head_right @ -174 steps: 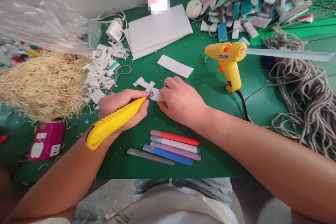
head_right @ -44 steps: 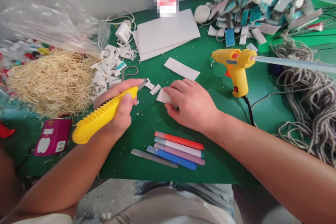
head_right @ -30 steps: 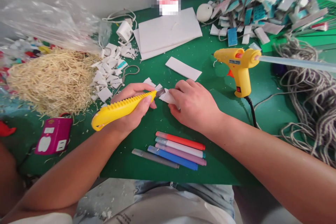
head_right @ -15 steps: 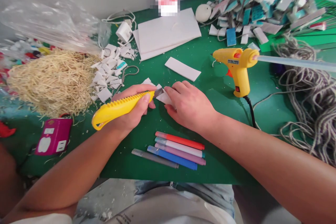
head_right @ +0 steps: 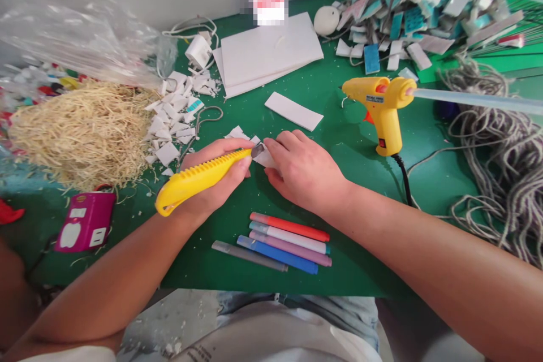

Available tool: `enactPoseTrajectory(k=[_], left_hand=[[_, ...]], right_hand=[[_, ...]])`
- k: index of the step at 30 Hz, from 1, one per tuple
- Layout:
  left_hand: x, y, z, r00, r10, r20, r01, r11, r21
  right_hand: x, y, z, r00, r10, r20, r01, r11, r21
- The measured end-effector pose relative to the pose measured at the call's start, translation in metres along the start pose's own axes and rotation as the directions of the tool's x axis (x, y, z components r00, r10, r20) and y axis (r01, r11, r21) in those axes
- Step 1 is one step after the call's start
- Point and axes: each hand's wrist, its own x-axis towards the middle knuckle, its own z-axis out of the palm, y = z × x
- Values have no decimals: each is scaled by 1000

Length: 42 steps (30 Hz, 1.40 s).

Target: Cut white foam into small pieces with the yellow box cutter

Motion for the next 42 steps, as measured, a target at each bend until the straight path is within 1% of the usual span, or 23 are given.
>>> enactPoseTrajectory(k=[2,5,7,10,13,19,23,26,33,38,42], left_hand=[[2,2,0,999,43,16,-44,998,53],[6,4,-1,990,139,24,-141,982,127],[9,3,0,985,173,15,-173,972,161],[13,0,4,983,184,-13,-178,968,176],[14,-2,8,976,215,-27,-208,963,170],[16,-5,11,965,262,-10,-256,951,172],[17,-8,12,960,280,-12,-274,946,173],[16,-9,12,949,315,-2,-311,939,145],[19,-9,11,932,361,24,-361,923,135],[21,-9,8,915,400,54,-403,901,158],[18,-8,3,919,388,65,-393,894,217]], right_hand=[[1,0,0,1000,8,21,-8,1000,5],[1,0,0,999,16,36,-17,999,27],[1,0,1,999,22,37,-23,999,32],[1,0,3,998,38,50,-40,999,25],[2,-1,3,997,43,65,-44,999,13],[3,-2,2,990,80,112,-82,996,18],[4,-1,3,990,84,118,-88,996,27],[5,0,4,989,87,118,-90,996,24],[8,-3,6,988,98,121,-102,994,27],[12,-7,3,972,141,186,-148,989,24],[14,-8,0,959,163,230,-173,985,23]])
